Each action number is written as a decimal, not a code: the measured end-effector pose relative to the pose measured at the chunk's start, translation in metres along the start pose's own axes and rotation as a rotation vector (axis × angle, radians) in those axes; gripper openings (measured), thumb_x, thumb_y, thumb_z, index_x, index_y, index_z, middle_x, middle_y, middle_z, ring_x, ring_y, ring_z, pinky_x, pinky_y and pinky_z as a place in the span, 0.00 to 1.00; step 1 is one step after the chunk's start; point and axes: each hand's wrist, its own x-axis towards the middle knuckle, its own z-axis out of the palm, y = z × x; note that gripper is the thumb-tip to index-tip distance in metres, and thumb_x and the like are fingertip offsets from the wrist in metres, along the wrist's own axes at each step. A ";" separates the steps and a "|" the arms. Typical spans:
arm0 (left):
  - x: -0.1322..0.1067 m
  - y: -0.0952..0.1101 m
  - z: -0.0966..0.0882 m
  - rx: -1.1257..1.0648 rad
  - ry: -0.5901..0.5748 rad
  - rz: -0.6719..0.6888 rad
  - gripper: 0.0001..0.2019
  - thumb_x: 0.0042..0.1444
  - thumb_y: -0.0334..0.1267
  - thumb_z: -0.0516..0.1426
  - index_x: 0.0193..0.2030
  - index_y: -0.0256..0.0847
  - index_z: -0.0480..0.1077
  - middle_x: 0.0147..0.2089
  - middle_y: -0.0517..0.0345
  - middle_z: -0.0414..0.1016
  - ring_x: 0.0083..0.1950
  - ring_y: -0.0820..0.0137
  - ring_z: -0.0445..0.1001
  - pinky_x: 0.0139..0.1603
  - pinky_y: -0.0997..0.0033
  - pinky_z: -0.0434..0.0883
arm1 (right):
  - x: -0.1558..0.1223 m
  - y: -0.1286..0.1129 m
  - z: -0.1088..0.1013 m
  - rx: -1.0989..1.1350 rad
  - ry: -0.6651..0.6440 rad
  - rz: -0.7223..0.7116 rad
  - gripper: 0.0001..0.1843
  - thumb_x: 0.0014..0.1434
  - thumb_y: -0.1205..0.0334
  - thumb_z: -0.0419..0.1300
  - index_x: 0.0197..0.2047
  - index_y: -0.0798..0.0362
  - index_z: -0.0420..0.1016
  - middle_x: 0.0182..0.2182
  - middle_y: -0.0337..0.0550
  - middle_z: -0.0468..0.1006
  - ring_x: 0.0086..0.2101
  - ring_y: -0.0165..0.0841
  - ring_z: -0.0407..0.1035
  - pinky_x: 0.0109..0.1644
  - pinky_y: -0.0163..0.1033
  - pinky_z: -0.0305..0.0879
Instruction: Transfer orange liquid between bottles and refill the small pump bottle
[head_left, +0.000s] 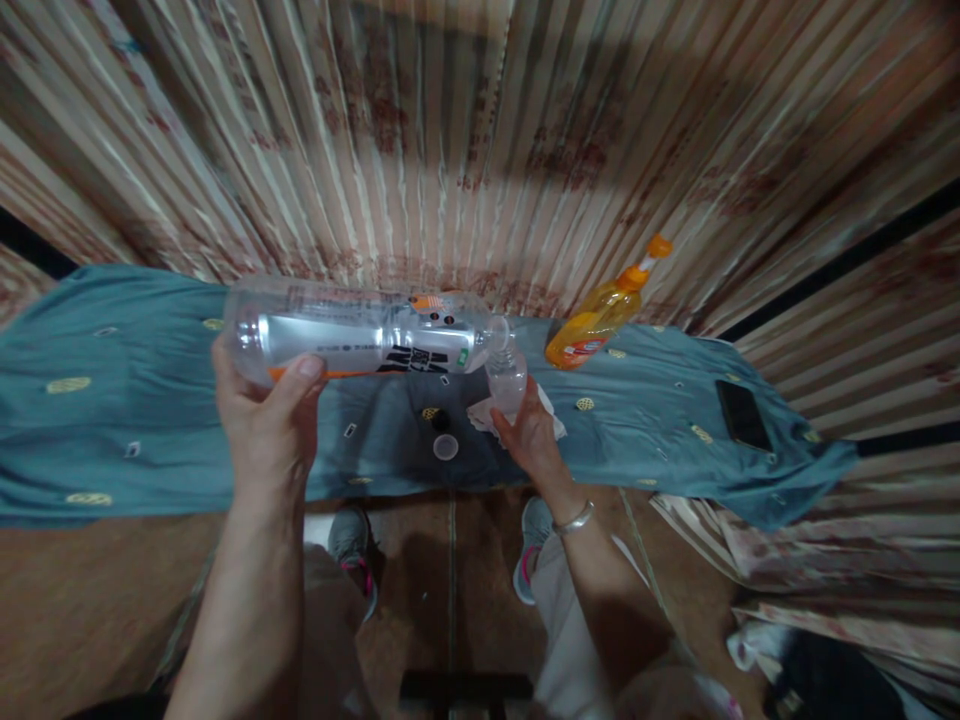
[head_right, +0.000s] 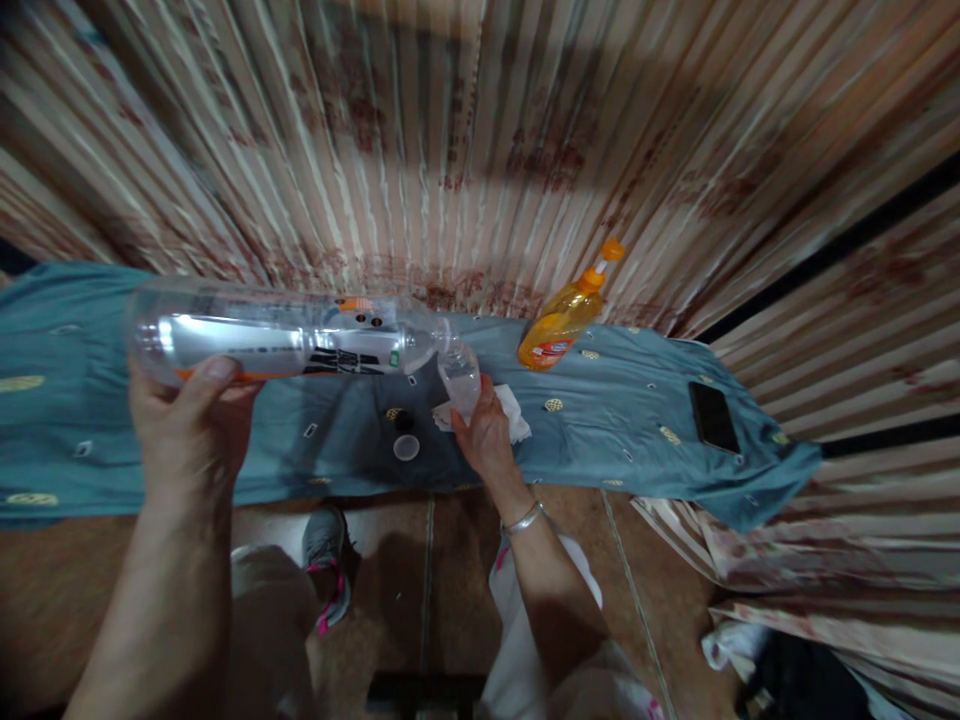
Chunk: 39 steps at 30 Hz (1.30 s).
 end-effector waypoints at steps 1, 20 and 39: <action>0.000 0.000 0.000 -0.004 0.000 0.003 0.27 0.30 0.32 0.74 0.41 0.48 0.72 0.36 0.67 0.75 0.33 0.75 0.69 0.34 0.74 0.70 | 0.000 0.000 0.000 0.002 -0.001 -0.001 0.38 0.61 0.62 0.62 0.71 0.62 0.58 0.59 0.69 0.78 0.57 0.54 0.76 0.62 0.64 0.72; 0.003 -0.004 -0.004 -0.086 0.028 -0.015 0.32 0.26 0.31 0.77 0.43 0.46 0.76 0.35 0.68 0.78 0.32 0.75 0.72 0.29 0.76 0.70 | 0.000 0.000 0.000 -0.011 0.003 -0.029 0.38 0.62 0.62 0.63 0.71 0.63 0.58 0.58 0.72 0.78 0.56 0.57 0.77 0.60 0.66 0.73; 0.003 -0.002 -0.003 -0.067 -0.013 0.022 0.29 0.28 0.30 0.75 0.40 0.46 0.74 0.32 0.68 0.75 0.31 0.76 0.69 0.27 0.79 0.68 | -0.001 0.008 0.007 -0.068 0.052 -0.079 0.38 0.61 0.62 0.64 0.70 0.64 0.57 0.56 0.70 0.80 0.55 0.54 0.78 0.58 0.62 0.76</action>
